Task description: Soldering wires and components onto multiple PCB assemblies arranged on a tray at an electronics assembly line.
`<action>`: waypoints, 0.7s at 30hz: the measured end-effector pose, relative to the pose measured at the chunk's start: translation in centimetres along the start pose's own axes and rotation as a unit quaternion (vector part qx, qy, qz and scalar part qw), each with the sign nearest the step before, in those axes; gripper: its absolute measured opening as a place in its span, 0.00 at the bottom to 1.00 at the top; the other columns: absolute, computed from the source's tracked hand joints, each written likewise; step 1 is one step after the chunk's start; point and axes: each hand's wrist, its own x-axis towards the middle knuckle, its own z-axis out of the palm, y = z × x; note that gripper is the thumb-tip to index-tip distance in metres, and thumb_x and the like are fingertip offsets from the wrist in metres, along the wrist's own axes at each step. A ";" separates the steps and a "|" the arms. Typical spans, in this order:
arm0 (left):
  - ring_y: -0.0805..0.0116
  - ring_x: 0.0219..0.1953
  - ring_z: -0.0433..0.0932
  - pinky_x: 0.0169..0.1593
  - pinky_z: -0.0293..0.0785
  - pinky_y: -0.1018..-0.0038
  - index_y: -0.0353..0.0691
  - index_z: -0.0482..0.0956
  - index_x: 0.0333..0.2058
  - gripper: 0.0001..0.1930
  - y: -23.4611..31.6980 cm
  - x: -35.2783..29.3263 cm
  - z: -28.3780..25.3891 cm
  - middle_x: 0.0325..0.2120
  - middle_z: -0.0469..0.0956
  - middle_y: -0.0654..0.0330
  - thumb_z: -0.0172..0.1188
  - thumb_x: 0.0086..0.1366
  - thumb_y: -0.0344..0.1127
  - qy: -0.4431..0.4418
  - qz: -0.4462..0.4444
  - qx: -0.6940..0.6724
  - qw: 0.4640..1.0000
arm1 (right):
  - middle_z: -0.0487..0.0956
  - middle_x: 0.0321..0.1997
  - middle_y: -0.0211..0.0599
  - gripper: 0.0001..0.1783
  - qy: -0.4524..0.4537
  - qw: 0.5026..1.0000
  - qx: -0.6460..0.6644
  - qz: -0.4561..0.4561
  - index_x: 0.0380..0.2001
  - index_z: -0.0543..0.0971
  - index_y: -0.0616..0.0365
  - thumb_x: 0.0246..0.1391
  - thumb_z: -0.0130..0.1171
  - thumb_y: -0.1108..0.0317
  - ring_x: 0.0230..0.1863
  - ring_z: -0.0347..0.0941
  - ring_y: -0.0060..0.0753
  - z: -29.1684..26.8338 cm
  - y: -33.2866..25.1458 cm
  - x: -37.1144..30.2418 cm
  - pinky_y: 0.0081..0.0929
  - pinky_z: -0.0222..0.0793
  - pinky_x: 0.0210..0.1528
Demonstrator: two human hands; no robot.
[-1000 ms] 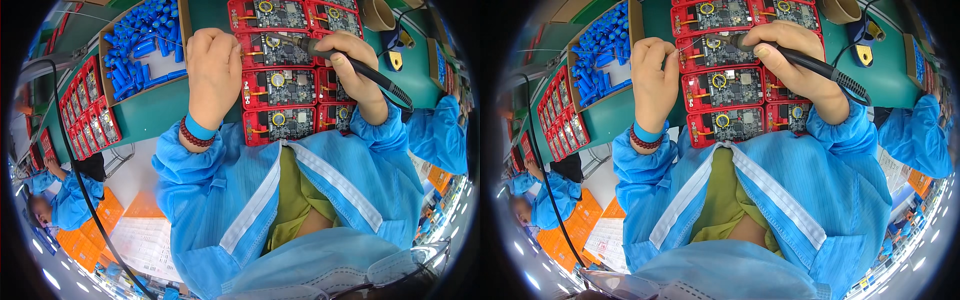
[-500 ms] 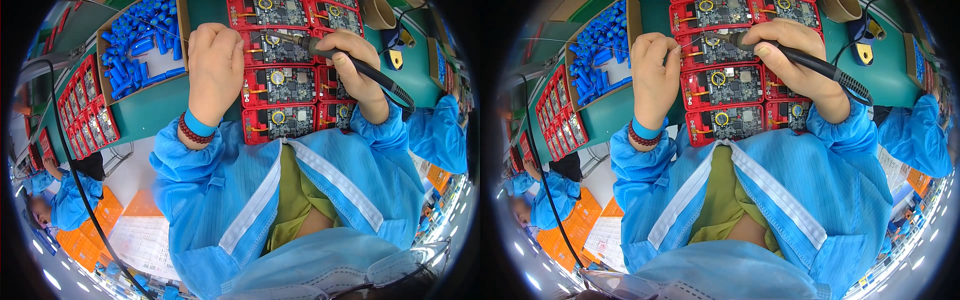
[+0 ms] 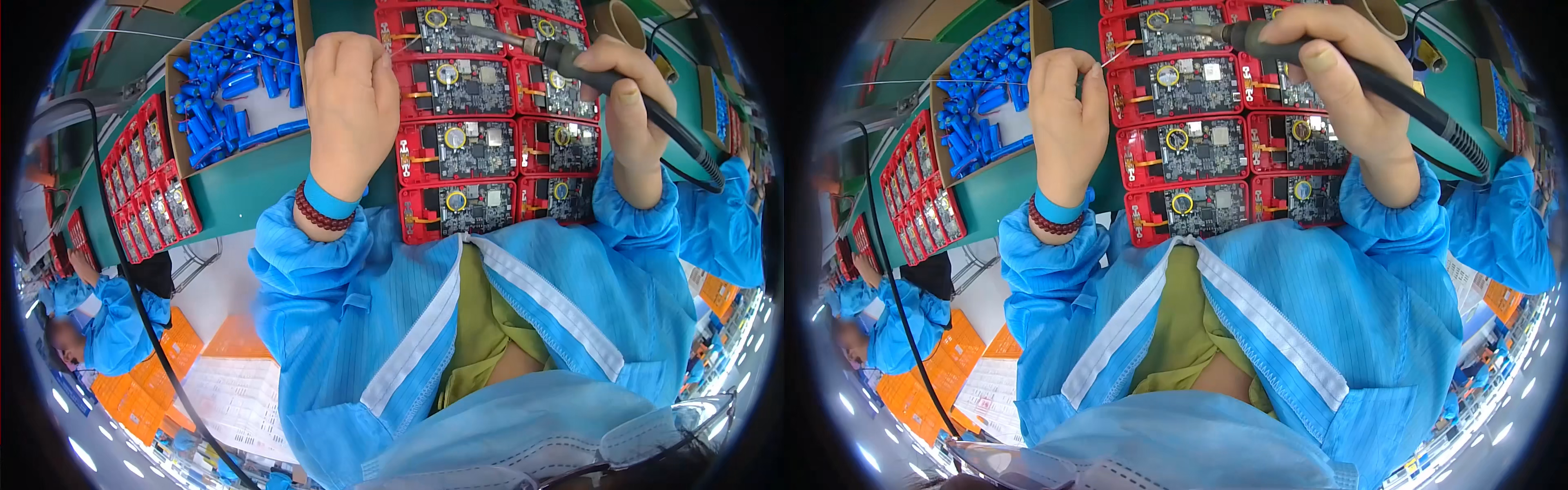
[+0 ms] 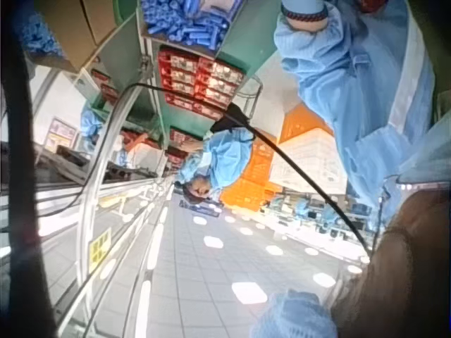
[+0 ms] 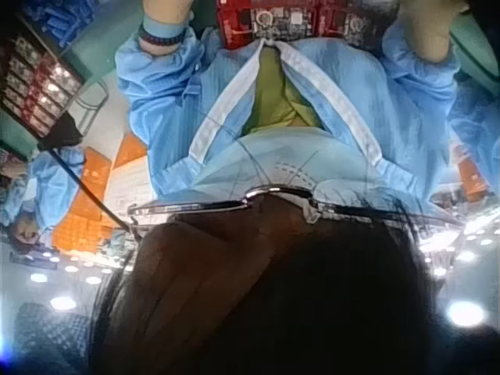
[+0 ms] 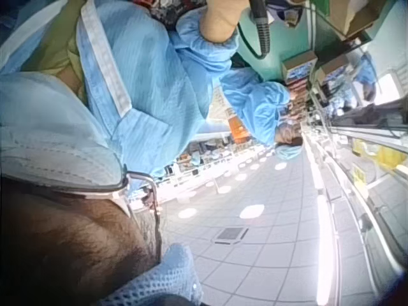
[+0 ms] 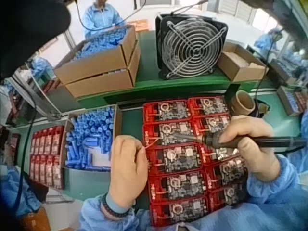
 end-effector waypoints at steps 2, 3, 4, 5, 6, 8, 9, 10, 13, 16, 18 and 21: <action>0.53 0.35 0.70 0.40 0.67 0.65 0.33 0.73 0.28 0.03 -0.4 0.7 0.3 0.31 0.71 0.51 0.57 0.55 0.25 0.017 -0.004 0.015 1.000 | 0.74 0.29 0.39 0.19 0.016 1.000 -0.019 0.009 0.39 0.74 0.70 0.62 0.44 0.62 0.28 0.69 0.21 0.3 1.0 0.6 0.20 0.65 0.31; 0.53 0.35 0.70 0.40 0.67 0.65 0.34 0.73 0.28 0.02 -0.5 1.1 0.5 0.31 0.71 0.51 0.57 0.55 0.25 0.030 -0.006 0.019 0.999 | 0.74 0.29 0.38 0.18 0.024 0.998 -0.042 0.030 0.39 0.75 0.69 0.61 0.44 0.63 0.29 0.69 0.21 0.7 1.2 0.6 0.20 0.65 0.31; 0.53 0.35 0.70 0.40 0.67 0.65 0.34 0.73 0.28 0.02 -0.7 1.5 0.7 0.31 0.71 0.51 0.57 0.55 0.25 0.033 -0.003 0.019 0.999 | 0.76 0.32 0.36 0.15 0.026 0.995 -0.050 0.078 0.39 0.76 0.66 0.61 0.44 0.65 0.29 0.69 0.20 1.0 1.8 0.4 0.18 0.65 0.31; 0.53 0.35 0.70 0.40 0.67 0.65 0.34 0.74 0.28 0.02 -0.9 1.9 1.1 0.31 0.71 0.51 0.57 0.55 0.25 0.045 0.007 0.024 0.999 | 0.76 0.32 0.35 0.14 0.024 0.991 -0.066 0.118 0.39 0.76 0.64 0.60 0.45 0.67 0.29 0.70 0.19 1.5 2.2 0.5 0.18 0.66 0.31; 0.53 0.36 0.70 0.40 0.67 0.65 0.34 0.74 0.28 0.02 -1.1 2.0 1.4 0.30 0.72 0.51 0.57 0.55 0.25 0.055 0.015 0.029 0.998 | 0.76 0.32 0.34 0.13 0.023 0.993 -0.060 0.100 0.39 0.76 0.64 0.60 0.46 0.67 0.29 0.70 0.18 2.1 2.9 0.7 0.17 0.66 0.32; 0.53 0.36 0.70 0.41 0.67 0.64 0.35 0.75 0.28 0.02 -1.4 2.2 1.8 0.30 0.72 0.52 0.58 0.54 0.26 0.053 0.013 0.034 0.998 | 0.77 0.31 0.33 0.12 0.043 0.995 -0.037 0.081 0.40 0.76 0.65 0.59 0.48 0.68 0.29 0.70 0.17 3.0 3.9 0.7 0.17 0.68 0.32; 0.53 0.36 0.70 0.41 0.67 0.64 0.35 0.75 0.28 0.02 -1.5 2.1 2.0 0.30 0.72 0.52 0.58 0.54 0.26 0.048 0.008 0.038 0.998 | 0.77 0.31 0.33 0.12 0.043 0.995 -0.037 0.082 0.40 0.76 0.65 0.59 0.48 0.68 0.29 0.70 0.17 3.0 4.1 0.7 0.17 0.68 0.32; 0.53 0.36 0.70 0.41 0.67 0.64 0.35 0.75 0.28 0.02 -1.8 2.1 2.1 0.30 0.72 0.52 0.58 0.54 0.26 0.047 0.008 0.038 0.998 | 0.77 0.31 0.33 0.12 0.032 0.997 -0.027 0.070 0.40 0.76 0.64 0.60 0.48 0.67 0.29 0.69 0.17 2.8 4.4 0.7 0.16 0.68 0.32; 0.54 0.36 0.71 0.41 0.67 0.64 0.36 0.76 0.28 0.02 -2.1 2.1 2.4 0.31 0.73 0.53 0.59 0.54 0.26 0.037 0.001 0.034 0.999 | 0.76 0.31 0.32 0.13 0.019 0.998 -0.033 0.056 0.40 0.76 0.64 0.61 0.48 0.66 0.29 0.69 0.17 3.0 4.8 1.1 0.16 0.68 0.32; 0.54 0.36 0.71 0.41 0.67 0.64 0.36 0.77 0.28 0.02 -2.0 2.1 2.4 0.31 0.73 0.53 0.59 0.53 0.26 0.030 -0.004 0.036 0.999 | 0.76 0.31 0.32 0.13 0.010 0.997 -0.046 0.055 0.40 0.77 0.64 0.61 0.48 0.66 0.28 0.68 0.16 3.1 5.1 1.1 0.16 0.68 0.32; 0.54 0.37 0.72 0.41 0.67 0.64 0.37 0.77 0.28 0.03 -1.9 2.1 2.5 0.32 0.73 0.53 0.59 0.53 0.26 0.025 -0.008 0.048 0.999 | 0.76 0.31 0.32 0.13 0.002 0.997 -0.041 0.058 0.41 0.77 0.64 0.62 0.48 0.65 0.28 0.68 0.16 3.1 5.3 1.1 0.16 0.69 0.32; 0.54 0.37 0.72 0.41 0.68 0.64 0.37 0.77 0.29 0.03 -2.1 2.2 2.5 0.32 0.74 0.53 0.59 0.53 0.26 0.016 -0.003 0.052 0.998 | 0.76 0.31 0.32 0.13 0.003 0.997 -0.058 0.048 0.41 0.77 0.63 0.61 0.48 0.65 0.29 0.69 0.16 3.2 5.4 1.2 0.16 0.69 0.32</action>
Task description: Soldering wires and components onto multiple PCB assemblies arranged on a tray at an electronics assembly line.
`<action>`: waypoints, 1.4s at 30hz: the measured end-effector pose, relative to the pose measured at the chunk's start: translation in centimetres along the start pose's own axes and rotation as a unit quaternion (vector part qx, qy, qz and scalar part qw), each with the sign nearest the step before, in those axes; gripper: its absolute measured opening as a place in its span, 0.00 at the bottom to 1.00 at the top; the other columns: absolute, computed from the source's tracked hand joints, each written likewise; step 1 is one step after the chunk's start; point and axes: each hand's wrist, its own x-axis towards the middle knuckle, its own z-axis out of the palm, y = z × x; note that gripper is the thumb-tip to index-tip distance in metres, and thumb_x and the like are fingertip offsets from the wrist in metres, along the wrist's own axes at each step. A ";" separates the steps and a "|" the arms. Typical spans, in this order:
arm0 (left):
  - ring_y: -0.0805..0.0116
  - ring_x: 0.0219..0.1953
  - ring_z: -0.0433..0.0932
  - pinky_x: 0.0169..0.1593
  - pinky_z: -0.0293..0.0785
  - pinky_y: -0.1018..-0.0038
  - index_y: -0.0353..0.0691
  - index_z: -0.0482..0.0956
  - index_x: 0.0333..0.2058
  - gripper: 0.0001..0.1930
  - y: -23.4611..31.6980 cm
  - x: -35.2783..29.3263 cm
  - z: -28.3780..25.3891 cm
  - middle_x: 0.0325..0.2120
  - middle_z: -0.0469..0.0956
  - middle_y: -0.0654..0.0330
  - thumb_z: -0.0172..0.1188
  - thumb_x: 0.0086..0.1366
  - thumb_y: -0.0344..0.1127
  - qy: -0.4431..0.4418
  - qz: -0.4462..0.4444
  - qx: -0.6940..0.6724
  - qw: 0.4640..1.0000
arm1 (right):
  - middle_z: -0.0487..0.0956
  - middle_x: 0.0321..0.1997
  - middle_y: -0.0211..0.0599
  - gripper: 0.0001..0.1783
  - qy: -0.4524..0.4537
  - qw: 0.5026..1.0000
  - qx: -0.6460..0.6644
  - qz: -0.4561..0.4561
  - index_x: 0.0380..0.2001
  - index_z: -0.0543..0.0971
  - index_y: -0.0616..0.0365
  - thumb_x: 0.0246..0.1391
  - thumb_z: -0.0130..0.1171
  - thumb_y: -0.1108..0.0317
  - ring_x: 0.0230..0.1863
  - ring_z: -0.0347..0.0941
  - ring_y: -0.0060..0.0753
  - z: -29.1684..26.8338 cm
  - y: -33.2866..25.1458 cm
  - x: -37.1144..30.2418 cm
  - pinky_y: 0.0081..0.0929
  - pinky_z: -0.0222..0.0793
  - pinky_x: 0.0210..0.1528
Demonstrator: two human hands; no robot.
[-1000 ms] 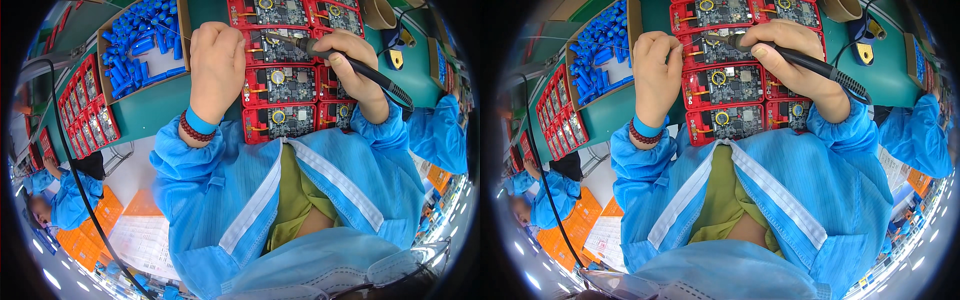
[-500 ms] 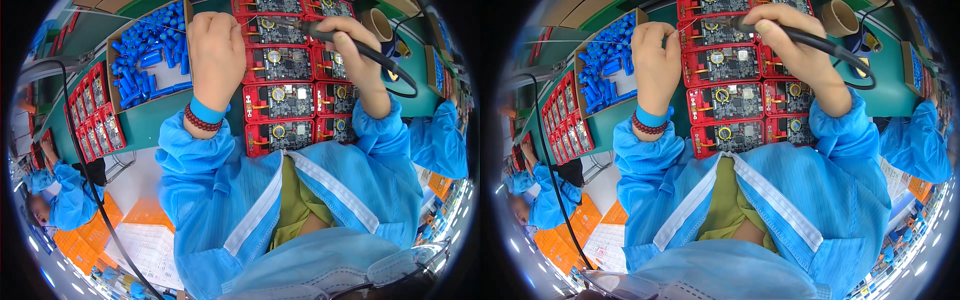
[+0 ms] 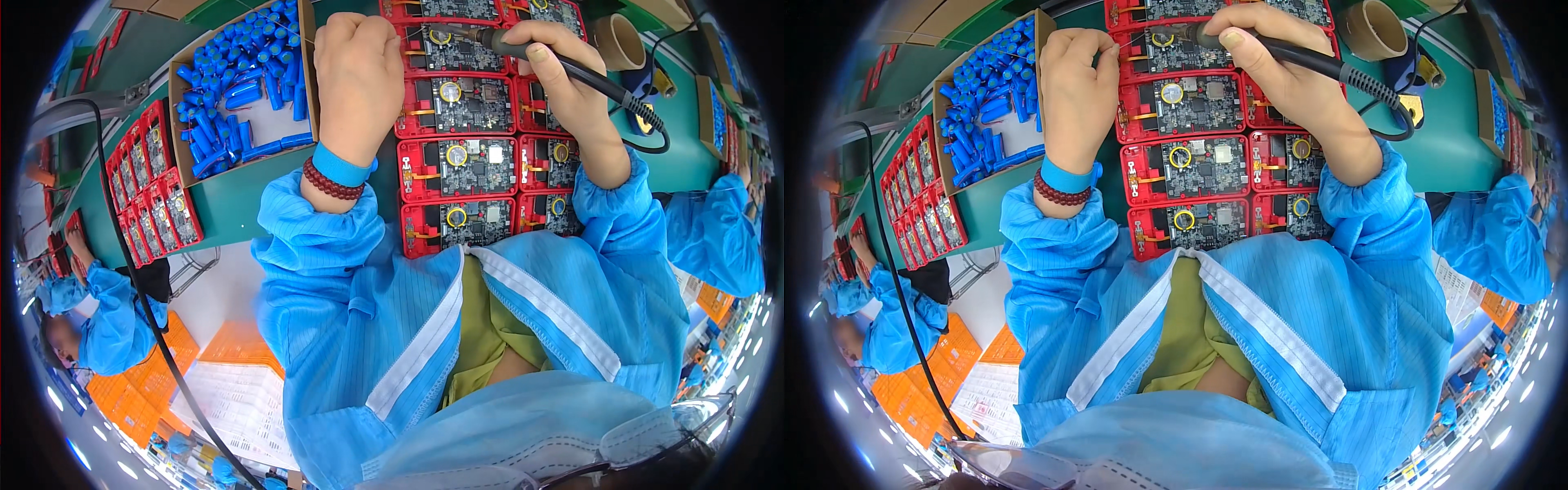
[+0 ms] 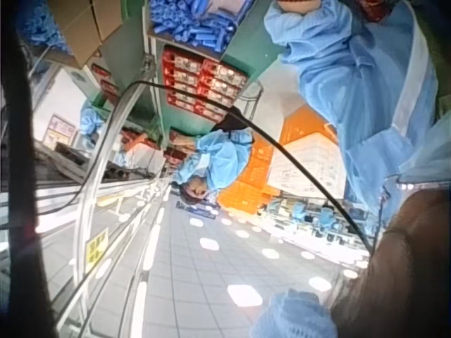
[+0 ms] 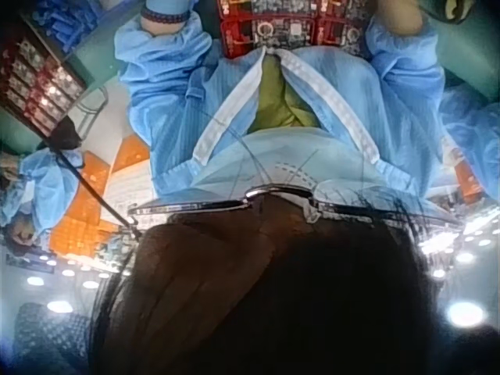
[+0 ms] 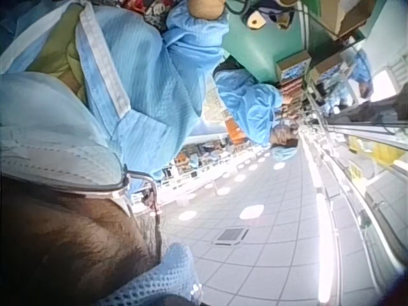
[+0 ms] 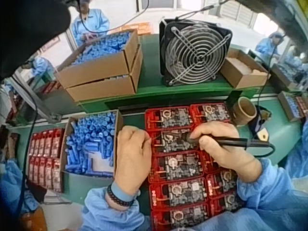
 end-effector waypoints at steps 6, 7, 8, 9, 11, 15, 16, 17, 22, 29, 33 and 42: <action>0.53 0.37 0.72 0.41 0.67 0.64 0.37 0.78 0.29 0.03 0.7 0.7 -0.4 0.32 0.74 0.53 0.59 0.53 0.25 -0.013 0.003 0.006 1.000 | 0.76 0.31 0.31 0.13 0.018 1.000 0.009 0.011 0.40 0.77 0.62 0.61 0.48 0.66 0.29 0.69 0.16 0.3 0.1 0.1 0.16 0.68 0.32; 0.53 0.37 0.72 0.41 0.67 0.64 0.37 0.78 0.29 0.03 0.6 0.6 -0.3 0.32 0.74 0.53 0.59 0.53 0.25 -0.013 0.003 0.005 1.000 | 0.76 0.30 0.31 0.12 0.013 1.000 0.006 0.009 0.40 0.77 0.62 0.61 0.49 0.66 0.29 0.69 0.16 0.2 0.2 0.1 0.16 0.68 0.32; 0.53 0.37 0.71 0.41 0.67 0.64 0.37 0.77 0.29 0.03 0.4 0.6 -0.1 0.32 0.74 0.53 0.59 0.53 0.25 -0.008 0.008 0.000 1.000 | 0.75 0.30 0.31 0.12 0.008 1.000 0.003 0.007 0.40 0.77 0.62 0.61 0.49 0.66 0.29 0.69 0.17 0.2 0.2 0.2 0.16 0.67 0.32; 0.53 0.37 0.71 0.41 0.67 0.63 0.37 0.77 0.29 0.03 0.3 0.6 -0.1 0.32 0.74 0.53 0.58 0.53 0.25 -0.002 0.013 -0.004 1.000 | 0.75 0.30 0.31 0.12 0.007 1.000 0.003 0.007 0.40 0.77 0.62 0.61 0.49 0.66 0.29 0.69 0.17 0.2 0.2 0.2 0.16 0.67 0.32; 0.53 0.37 0.71 0.41 0.67 0.63 0.37 0.77 0.29 0.03 0.3 0.7 -0.1 0.32 0.74 0.53 0.58 0.53 0.25 -0.005 0.016 -0.007 1.000 | 0.75 0.29 0.31 0.12 -0.008 1.000 0.003 0.005 0.40 0.77 0.62 0.60 0.49 0.67 0.29 0.69 0.17 0.1 0.1 0.3 0.16 0.67 0.31; 0.53 0.37 0.71 0.41 0.67 0.63 0.37 0.77 0.29 0.03 0.1 0.6 -0.1 0.31 0.74 0.52 0.59 0.53 0.25 -0.010 0.019 -0.005 1.000 | 0.75 0.28 0.31 0.12 -0.004 1.000 -0.008 -0.009 0.40 0.77 0.62 0.60 0.49 0.66 0.29 0.69 0.17 0.3 -0.2 0.4 0.16 0.66 0.31; 0.53 0.37 0.71 0.41 0.67 0.63 0.37 0.77 0.29 0.03 0.1 0.6 -0.1 0.31 0.74 0.52 0.59 0.53 0.25 -0.010 0.019 -0.006 1.000 | 0.75 0.29 0.31 0.12 -0.007 1.000 -0.009 -0.006 0.40 0.77 0.62 0.60 0.49 0.66 0.29 0.69 0.18 0.2 0.0 0.2 0.16 0.66 0.31; 0.53 0.36 0.71 0.41 0.67 0.63 0.37 0.77 0.29 0.03 0.2 0.6 -0.2 0.31 0.74 0.52 0.59 0.53 0.25 -0.008 0.019 -0.010 1.000 | 0.76 0.30 0.32 0.12 -0.009 1.000 -0.010 -0.003 0.40 0.77 0.62 0.60 0.49 0.66 0.29 0.69 0.18 0.1 0.0 0.1 0.16 0.67 0.32; 0.53 0.36 0.71 0.41 0.67 0.63 0.37 0.77 0.29 0.03 0.4 0.6 -0.3 0.31 0.74 0.52 0.59 0.54 0.26 -0.018 0.018 -0.007 1.000 | 0.77 0.33 0.33 0.12 0.002 1.000 0.001 -0.015 0.40 0.77 0.62 0.60 0.49 0.66 0.29 0.70 0.18 0.2 0.1 0.0 0.17 0.67 0.32; 0.53 0.36 0.72 0.41 0.68 0.63 0.37 0.77 0.29 0.03 0.2 0.7 0.1 0.31 0.74 0.53 0.59 0.54 0.27 -0.015 0.031 0.001 0.999 | 0.77 0.37 0.36 0.12 -0.015 1.000 -0.015 -0.005 0.41 0.77 0.63 0.60 0.49 0.67 0.30 0.71 0.19 -0.2 0.0 -0.2 0.17 0.68 0.33; 0.53 0.36 0.72 0.41 0.68 0.63 0.37 0.77 0.29 0.03 0.2 0.7 -0.3 0.30 0.74 0.53 0.59 0.54 0.27 -0.002 0.024 -0.009 1.000 | 0.76 0.38 0.39 0.14 0.055 0.996 0.010 0.072 0.41 0.75 0.66 0.61 0.47 0.66 0.31 0.72 0.21 -2.0 -2.1 -2.0 0.19 0.67 0.34; 0.48 0.35 0.70 0.40 0.67 0.60 0.33 0.74 0.27 0.03 2.1 4.4 -1.1 0.30 0.70 0.46 0.57 0.52 0.22 0.064 -0.011 -0.056 0.996 | 0.76 0.35 0.35 0.17 0.070 0.995 -0.065 -0.011 0.42 0.76 0.66 0.62 0.44 0.64 0.31 0.70 0.20 -8.0 -6.7 -1.7 0.16 0.65 0.33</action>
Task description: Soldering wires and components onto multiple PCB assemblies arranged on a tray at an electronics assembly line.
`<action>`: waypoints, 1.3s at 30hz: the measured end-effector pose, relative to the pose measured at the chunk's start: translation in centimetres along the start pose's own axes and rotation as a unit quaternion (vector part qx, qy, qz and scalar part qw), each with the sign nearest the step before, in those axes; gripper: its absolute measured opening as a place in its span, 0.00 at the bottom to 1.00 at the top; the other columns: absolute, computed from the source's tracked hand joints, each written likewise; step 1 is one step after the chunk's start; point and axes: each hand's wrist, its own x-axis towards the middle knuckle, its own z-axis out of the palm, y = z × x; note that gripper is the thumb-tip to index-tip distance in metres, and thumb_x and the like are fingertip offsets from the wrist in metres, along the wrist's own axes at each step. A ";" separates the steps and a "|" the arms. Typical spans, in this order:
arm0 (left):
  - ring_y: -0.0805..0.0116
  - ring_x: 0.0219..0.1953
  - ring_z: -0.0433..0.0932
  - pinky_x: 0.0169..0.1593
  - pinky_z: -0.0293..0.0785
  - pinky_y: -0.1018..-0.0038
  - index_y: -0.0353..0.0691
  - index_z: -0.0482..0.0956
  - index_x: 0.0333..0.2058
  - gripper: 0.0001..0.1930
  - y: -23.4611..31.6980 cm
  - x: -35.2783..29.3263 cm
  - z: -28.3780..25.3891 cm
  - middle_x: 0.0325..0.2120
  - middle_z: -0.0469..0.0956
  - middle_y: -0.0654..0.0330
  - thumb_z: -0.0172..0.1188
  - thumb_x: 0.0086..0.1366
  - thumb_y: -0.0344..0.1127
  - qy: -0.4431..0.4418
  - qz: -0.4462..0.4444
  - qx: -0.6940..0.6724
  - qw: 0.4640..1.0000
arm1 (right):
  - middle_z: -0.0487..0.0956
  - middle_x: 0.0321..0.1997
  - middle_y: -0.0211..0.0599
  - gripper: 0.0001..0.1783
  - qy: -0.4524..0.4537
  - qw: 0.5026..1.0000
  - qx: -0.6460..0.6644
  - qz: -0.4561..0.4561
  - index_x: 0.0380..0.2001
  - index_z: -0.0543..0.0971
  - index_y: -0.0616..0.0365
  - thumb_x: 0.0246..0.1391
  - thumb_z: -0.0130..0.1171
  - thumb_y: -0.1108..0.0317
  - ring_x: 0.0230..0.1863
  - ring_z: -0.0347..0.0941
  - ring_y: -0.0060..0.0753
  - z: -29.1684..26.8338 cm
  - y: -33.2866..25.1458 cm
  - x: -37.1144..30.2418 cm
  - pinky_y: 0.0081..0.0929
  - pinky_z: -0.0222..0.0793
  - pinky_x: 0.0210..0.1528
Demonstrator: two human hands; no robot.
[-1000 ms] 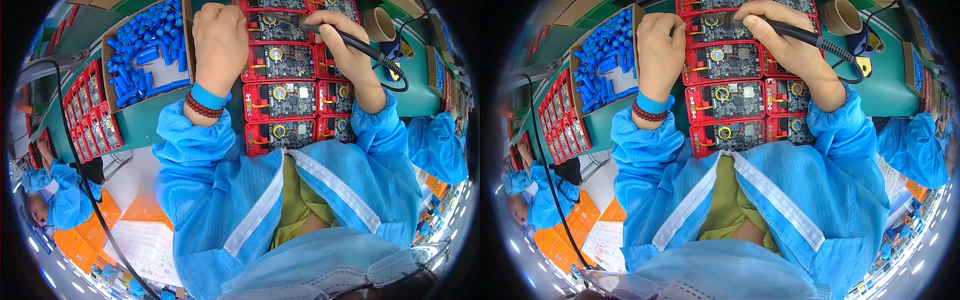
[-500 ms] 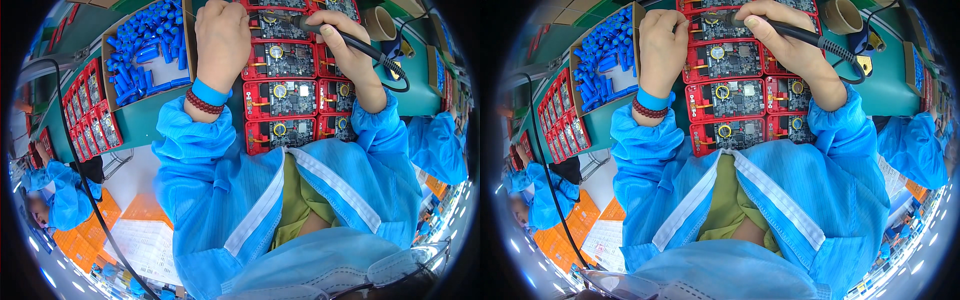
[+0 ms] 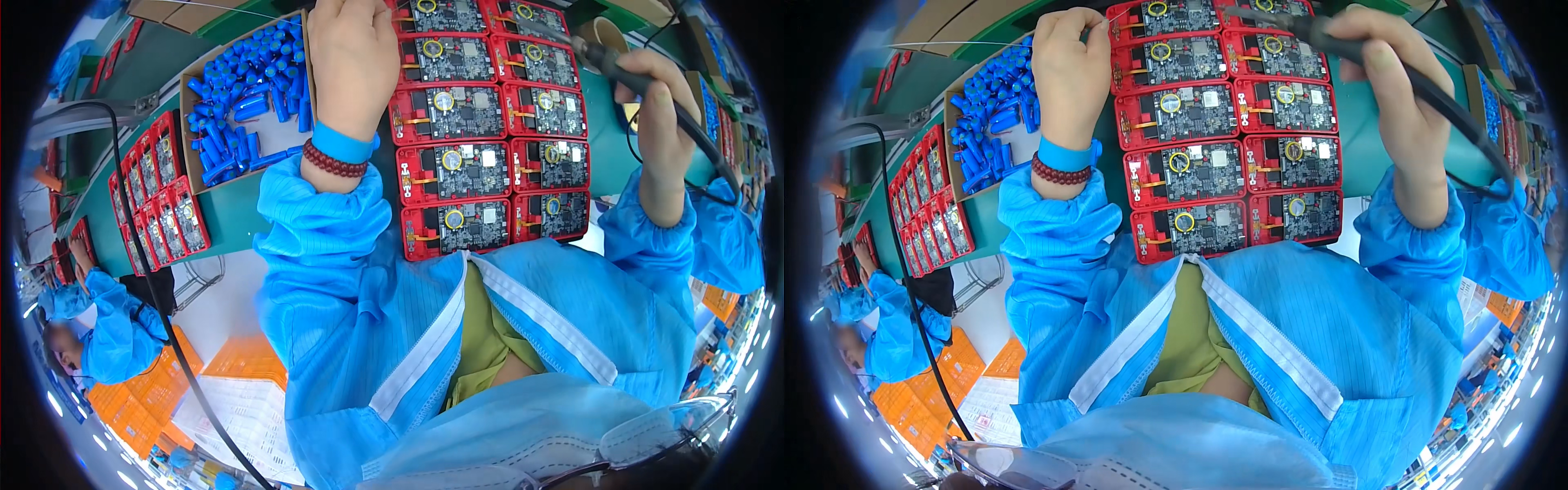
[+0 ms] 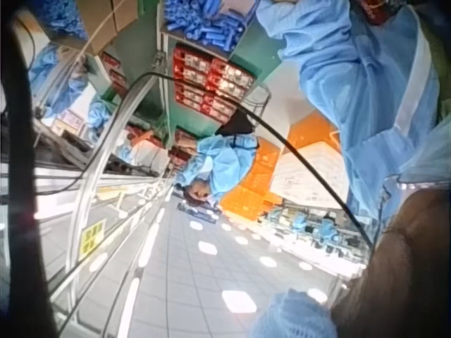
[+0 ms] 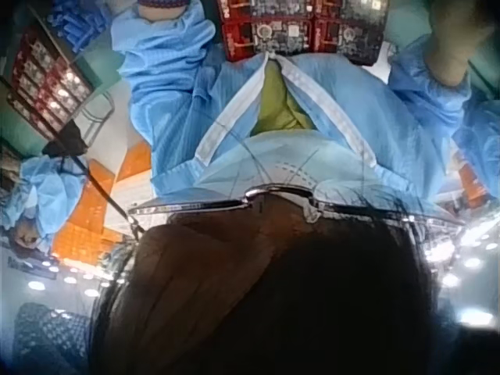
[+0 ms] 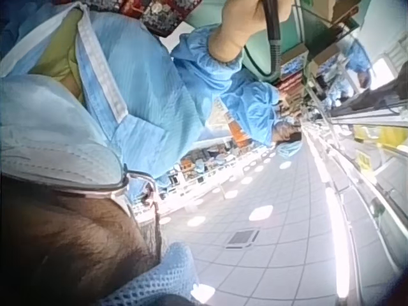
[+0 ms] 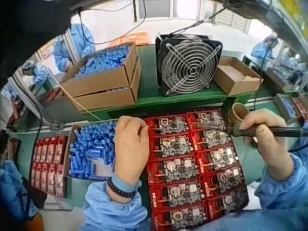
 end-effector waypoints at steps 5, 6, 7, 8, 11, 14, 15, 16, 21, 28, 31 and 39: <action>0.50 0.34 0.71 0.39 0.68 0.62 0.35 0.76 0.26 0.02 -2.0 0.6 2.2 0.28 0.72 0.50 0.58 0.51 0.25 0.007 0.024 0.060 0.998 | 0.77 0.29 0.34 0.12 0.014 0.995 0.008 0.098 0.38 0.76 0.65 0.59 0.47 0.68 0.28 0.70 0.20 4.0 2.4 2.9 0.19 0.66 0.31; 0.52 0.34 0.73 0.39 0.69 0.64 0.38 0.78 0.27 0.02 -3.5 0.2 3.0 0.28 0.73 0.52 0.60 0.53 0.28 0.002 0.034 0.086 0.996 | 0.76 0.27 0.35 0.10 -0.004 0.998 0.033 0.055 0.33 0.77 0.65 0.58 0.51 0.68 0.24 0.70 0.22 5.1 2.9 3.9 0.23 0.66 0.26; 0.53 0.34 0.73 0.38 0.69 0.64 0.39 0.79 0.25 0.02 -4.0 0.2 3.6 0.27 0.73 0.52 0.61 0.52 0.30 0.007 0.040 0.075 0.996 | 0.76 0.27 0.35 0.10 -0.001 0.997 0.042 0.058 0.34 0.77 0.65 0.58 0.51 0.68 0.24 0.69 0.21 6.0 3.2 4.3 0.22 0.66 0.27; 0.53 0.34 0.73 0.38 0.69 0.64 0.39 0.79 0.25 0.02 -4.4 0.1 4.1 0.27 0.73 0.52 0.61 0.52 0.30 0.008 0.042 0.075 0.996 | 0.76 0.27 0.35 0.11 0.002 0.997 0.052 0.062 0.34 0.77 0.65 0.58 0.51 0.68 0.25 0.69 0.21 6.7 3.5 4.6 0.22 0.66 0.27; 0.54 0.33 0.73 0.37 0.70 0.63 0.39 0.79 0.25 0.02 -4.9 0.2 4.6 0.27 0.73 0.53 0.61 0.52 0.30 -0.006 0.022 0.053 0.998 | 0.76 0.27 0.35 0.10 0.007 0.998 0.048 0.044 0.34 0.77 0.65 0.58 0.51 0.68 0.25 0.69 0.21 8.2 4.5 5.2 0.22 0.66 0.28; 0.55 0.32 0.73 0.37 0.70 0.63 0.39 0.80 0.25 0.02 -4.8 0.4 4.7 0.26 0.73 0.53 0.61 0.51 0.30 -0.004 0.013 0.053 0.998 | 0.77 0.28 0.35 0.09 0.013 0.998 0.049 0.039 0.34 0.77 0.65 0.58 0.51 0.69 0.25 0.70 0.22 9.0 5.1 5.3 0.21 0.67 0.29; 0.55 0.32 0.73 0.37 0.70 0.64 0.40 0.80 0.25 0.02 -4.8 0.4 4.6 0.26 0.74 0.54 0.61 0.51 0.29 -0.009 0.016 0.057 0.998 | 0.77 0.28 0.35 0.09 0.010 0.998 0.046 0.040 0.34 0.77 0.64 0.58 0.51 0.69 0.26 0.70 0.22 9.1 5.1 5.4 0.22 0.68 0.29; 0.55 0.32 0.74 0.36 0.70 0.64 0.40 0.80 0.25 0.02 -4.8 0.4 4.6 0.26 0.74 0.54 0.61 0.51 0.29 -0.013 0.019 0.060 0.998 | 0.77 0.28 0.35 0.09 0.007 0.998 0.042 0.040 0.34 0.77 0.64 0.58 0.51 0.69 0.26 0.71 0.22 9.1 5.0 5.5 0.22 0.68 0.30; 0.55 0.32 0.74 0.36 0.70 0.64 0.40 0.80 0.26 0.02 -5.1 0.3 4.5 0.27 0.74 0.54 0.62 0.51 0.30 -0.008 0.013 0.056 0.998 | 0.77 0.29 0.35 0.09 -0.004 0.999 0.016 0.045 0.34 0.77 0.64 0.58 0.51 0.69 0.26 0.71 0.23 9.2 4.1 5.9 0.22 0.68 0.30; 0.55 0.32 0.74 0.36 0.70 0.64 0.40 0.80 0.26 0.02 -5.1 0.2 4.6 0.27 0.74 0.54 0.62 0.51 0.29 -0.008 0.016 0.058 0.998 | 0.77 0.29 0.35 0.08 -0.001 0.999 0.016 0.041 0.34 0.77 0.63 0.58 0.52 0.69 0.27 0.72 0.24 9.6 5.3 5.6 0.23 0.69 0.31; 0.55 0.32 0.74 0.36 0.70 0.64 0.40 0.80 0.25 0.02 -5.2 0.2 4.6 0.27 0.74 0.54 0.62 0.51 0.29 -0.012 0.007 0.063 0.998 | 0.77 0.30 0.36 0.08 -0.007 0.999 0.018 0.045 0.35 0.77 0.63 0.58 0.52 0.69 0.28 0.72 0.25 9.7 5.4 5.6 0.24 0.69 0.32; 0.55 0.32 0.74 0.36 0.70 0.64 0.40 0.80 0.25 0.02 -5.5 0.2 4.8 0.26 0.74 0.54 0.63 0.51 0.30 -0.012 0.022 0.059 0.998 | 0.77 0.31 0.37 0.08 -0.004 1.000 -0.023 0.007 0.35 0.77 0.62 0.57 0.52 0.70 0.29 0.73 0.27 9.8 5.2 5.7 0.25 0.69 0.33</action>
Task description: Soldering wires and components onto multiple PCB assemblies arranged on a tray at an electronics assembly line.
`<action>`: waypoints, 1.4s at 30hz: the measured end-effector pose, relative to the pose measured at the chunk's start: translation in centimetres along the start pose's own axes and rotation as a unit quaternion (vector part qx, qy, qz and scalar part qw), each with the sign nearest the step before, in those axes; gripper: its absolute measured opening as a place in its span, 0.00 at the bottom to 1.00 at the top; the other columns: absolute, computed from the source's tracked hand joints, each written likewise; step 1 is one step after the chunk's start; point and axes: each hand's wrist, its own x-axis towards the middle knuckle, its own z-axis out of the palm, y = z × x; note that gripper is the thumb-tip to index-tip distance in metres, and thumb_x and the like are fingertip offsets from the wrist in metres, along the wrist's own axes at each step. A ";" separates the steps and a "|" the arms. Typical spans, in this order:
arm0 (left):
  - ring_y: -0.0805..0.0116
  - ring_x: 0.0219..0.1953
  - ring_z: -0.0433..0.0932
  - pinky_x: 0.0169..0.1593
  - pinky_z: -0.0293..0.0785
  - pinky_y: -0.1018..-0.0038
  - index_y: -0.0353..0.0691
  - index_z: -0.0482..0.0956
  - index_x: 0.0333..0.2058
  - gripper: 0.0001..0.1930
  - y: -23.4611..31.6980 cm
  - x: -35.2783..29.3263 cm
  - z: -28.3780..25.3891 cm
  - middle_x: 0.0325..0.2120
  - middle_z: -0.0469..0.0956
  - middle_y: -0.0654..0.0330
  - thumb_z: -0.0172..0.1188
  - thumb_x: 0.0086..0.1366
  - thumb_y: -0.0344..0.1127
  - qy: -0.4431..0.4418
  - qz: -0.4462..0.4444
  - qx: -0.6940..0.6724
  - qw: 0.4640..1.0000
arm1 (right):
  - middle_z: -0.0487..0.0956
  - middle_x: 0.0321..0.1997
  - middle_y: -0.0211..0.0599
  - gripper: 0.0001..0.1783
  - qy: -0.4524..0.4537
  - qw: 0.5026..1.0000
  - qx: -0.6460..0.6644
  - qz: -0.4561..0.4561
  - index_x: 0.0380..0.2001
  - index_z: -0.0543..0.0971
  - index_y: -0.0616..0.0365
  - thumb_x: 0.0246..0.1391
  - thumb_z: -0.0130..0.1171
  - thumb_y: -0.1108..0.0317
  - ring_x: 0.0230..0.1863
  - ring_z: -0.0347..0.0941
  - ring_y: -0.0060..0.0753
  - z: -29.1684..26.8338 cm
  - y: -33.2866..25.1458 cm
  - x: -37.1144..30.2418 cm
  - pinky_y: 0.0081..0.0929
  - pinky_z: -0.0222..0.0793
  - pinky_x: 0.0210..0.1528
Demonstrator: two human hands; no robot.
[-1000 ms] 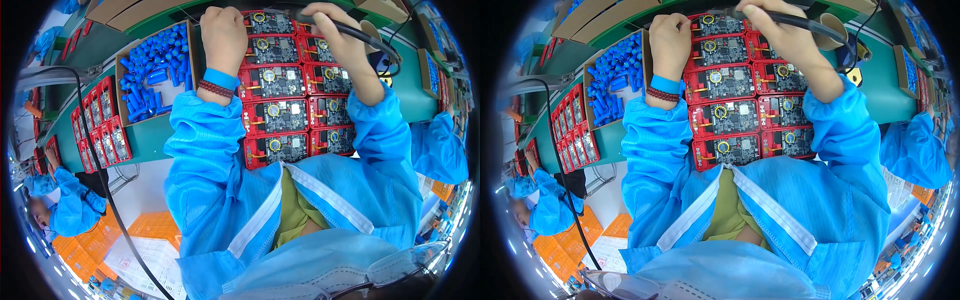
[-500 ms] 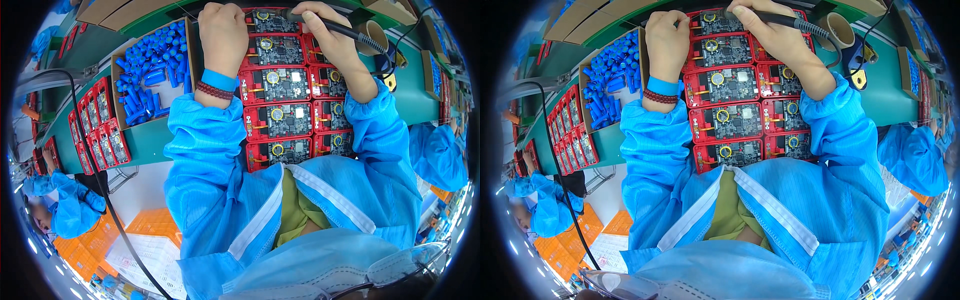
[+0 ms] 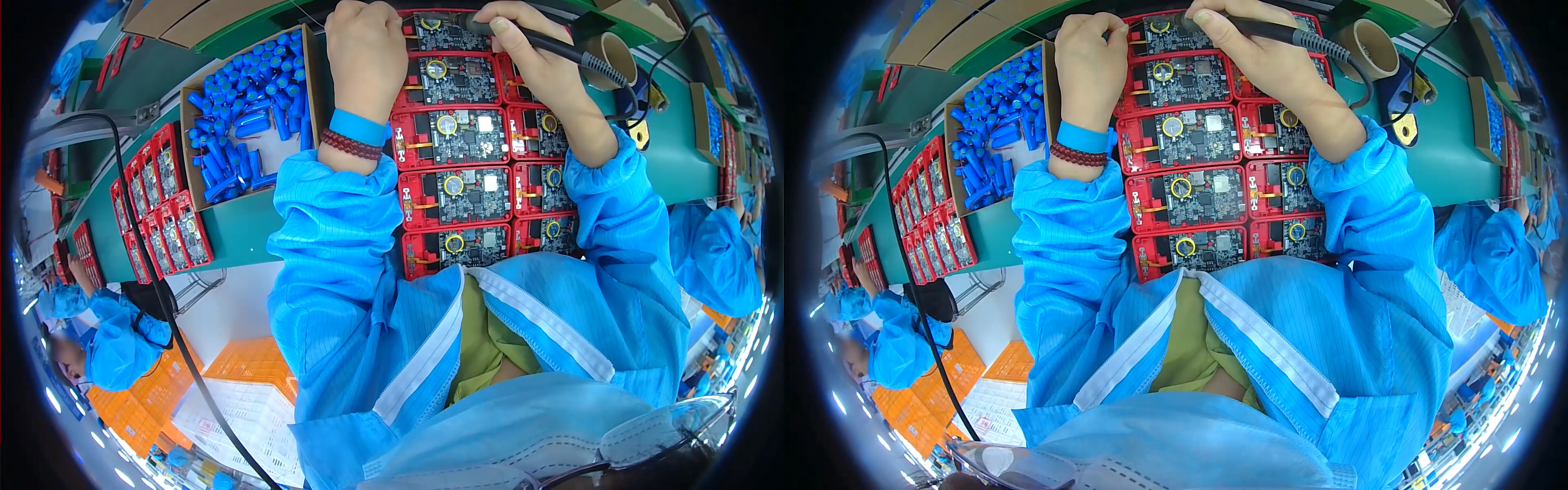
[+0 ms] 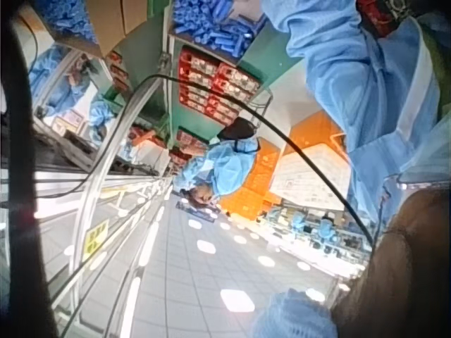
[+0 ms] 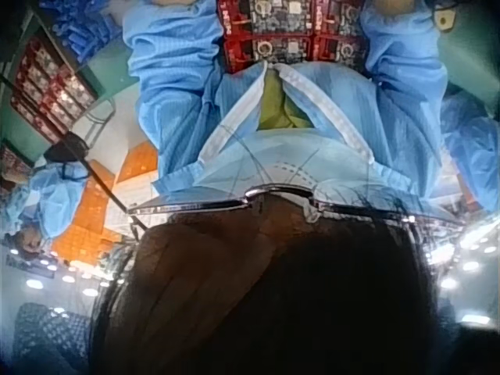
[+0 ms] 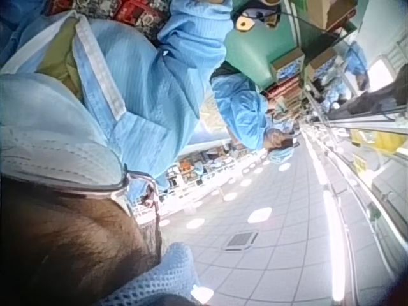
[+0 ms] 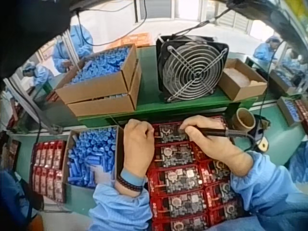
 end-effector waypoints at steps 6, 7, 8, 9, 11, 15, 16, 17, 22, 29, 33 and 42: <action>0.55 0.32 0.73 0.36 0.70 0.63 0.40 0.80 0.25 0.02 0.1 0.1 -0.2 0.26 0.74 0.53 0.62 0.52 0.30 0.001 0.005 0.009 1.000 | 0.77 0.31 0.37 0.08 -0.006 0.999 0.029 0.025 0.35 0.77 0.63 0.58 0.52 0.69 0.28 0.72 0.26 0.0 0.3 -0.2 0.24 0.68 0.31; 0.54 0.32 0.73 0.37 0.70 0.63 0.40 0.80 0.26 0.02 0.3 0.2 -0.3 0.27 0.73 0.53 0.62 0.52 0.30 -0.001 0.004 0.010 1.000 | 0.77 0.30 0.37 0.08 -0.005 0.998 0.050 0.036 0.35 0.77 0.63 0.58 0.52 0.69 0.27 0.72 0.26 0.0 0.3 -0.2 0.24 0.68 0.31; 0.54 0.32 0.73 0.37 0.70 0.63 0.40 0.80 0.26 0.02 0.7 0.2 -0.4 0.27 0.73 0.53 0.62 0.52 0.30 -0.001 0.004 0.011 1.000 | 0.77 0.30 0.37 0.08 -0.006 0.998 0.050 0.036 0.35 0.77 0.63 0.58 0.52 0.69 0.27 0.72 0.26 0.0 0.2 -0.2 0.24 0.68 0.31; 0.51 0.33 0.71 0.37 0.68 0.61 0.36 0.77 0.24 0.01 2.1 0.6 -1.0 0.26 0.72 0.51 0.59 0.50 0.25 -0.003 -0.008 -0.003 1.000 | 0.77 0.31 0.37 0.08 -0.007 0.998 0.047 0.044 0.35 0.77 0.63 0.58 0.52 0.69 0.27 0.72 0.25 0.0 0.1 -0.3 0.24 0.68 0.31; 0.48 0.33 0.69 0.37 0.66 0.59 0.32 0.74 0.23 0.02 2.8 0.9 -1.2 0.26 0.70 0.49 0.57 0.48 0.21 -0.007 -0.019 -0.018 1.000 | 0.77 0.31 0.37 0.08 -0.007 0.998 0.044 0.053 0.35 0.77 0.63 0.58 0.52 0.69 0.27 0.72 0.25 -0.1 0.2 -0.4 0.23 0.68 0.31; 0.48 0.33 0.69 0.37 0.66 0.59 0.33 0.74 0.22 0.02 2.6 0.8 -1.2 0.25 0.70 0.49 0.57 0.48 0.21 -0.010 -0.014 -0.007 1.000 | 0.77 0.30 0.37 0.09 -0.002 1.000 0.021 0.020 0.34 0.77 0.63 0.58 0.52 0.69 0.27 0.72 0.25 0.1 0.4 -0.4 0.24 0.68 0.31; 0.48 0.32 0.69 0.37 0.66 0.59 0.33 0.74 0.22 0.02 2.6 0.8 -1.3 0.25 0.70 0.49 0.57 0.47 0.21 -0.010 -0.008 -0.006 1.000 | 0.77 0.30 0.37 0.09 0.001 1.000 0.007 -0.004 0.34 0.77 0.63 0.58 0.52 0.69 0.27 0.72 0.26 0.1 0.6 -0.4 0.24 0.69 0.31; 0.48 0.32 0.69 0.37 0.66 0.59 0.33 0.74 0.22 0.02 2.6 0.8 -1.2 0.25 0.70 0.49 0.57 0.47 0.21 -0.010 -0.009 -0.007 1.000 | 0.77 0.30 0.37 0.09 0.001 1.000 0.007 -0.003 0.34 0.77 0.63 0.58 0.52 0.69 0.27 0.72 0.26 0.1 0.7 -0.3 0.24 0.69 0.31; 0.48 0.33 0.69 0.39 0.66 0.59 0.33 0.74 0.22 0.01 2.4 0.8 -1.1 0.25 0.70 0.49 0.56 0.50 0.22 -0.009 -0.015 -0.014 1.000 | 0.76 0.29 0.35 0.10 0.002 0.997 0.060 0.047 0.34 0.77 0.63 0.58 0.51 0.67 0.27 0.70 0.23 -0.3 0.2 -0.6 0.22 0.67 0.30; 0.50 0.36 0.71 0.40 0.67 0.59 0.38 0.77 0.28 0.03 0.6 -0.9 -2.3 0.28 0.73 0.50 0.59 0.52 0.27 0.049 0.019 0.099 0.994 | 0.76 0.32 0.33 0.19 0.013 0.994 0.103 0.045 0.44 0.74 0.66 0.63 0.41 0.61 0.33 0.70 0.23 -3.3 -1.3 -2.9 0.21 0.65 0.37; 0.49 0.37 0.71 0.41 0.68 0.59 0.38 0.77 0.31 0.05 4.6 -0.8 -5.5 0.31 0.73 0.50 0.58 0.52 0.26 0.056 0.022 0.098 0.993 | 0.74 0.35 0.38 0.19 0.038 0.982 0.182 0.026 0.45 0.73 0.66 0.64 0.42 0.60 0.34 0.68 0.25 -6.7 -2.6 -6.3 0.24 0.63 0.37; 0.53 0.36 0.74 0.39 0.71 0.64 0.37 0.79 0.33 0.06 -1.6 -5.1 -13.8 0.33 0.75 0.52 0.56 0.56 0.25 0.034 -0.022 0.132 0.990 | 0.72 0.35 0.41 0.26 0.045 0.964 0.252 0.075 0.47 0.70 0.66 0.64 0.41 0.50 0.36 0.65 0.26 -8.6 -2.9 -11.4 0.24 0.59 0.38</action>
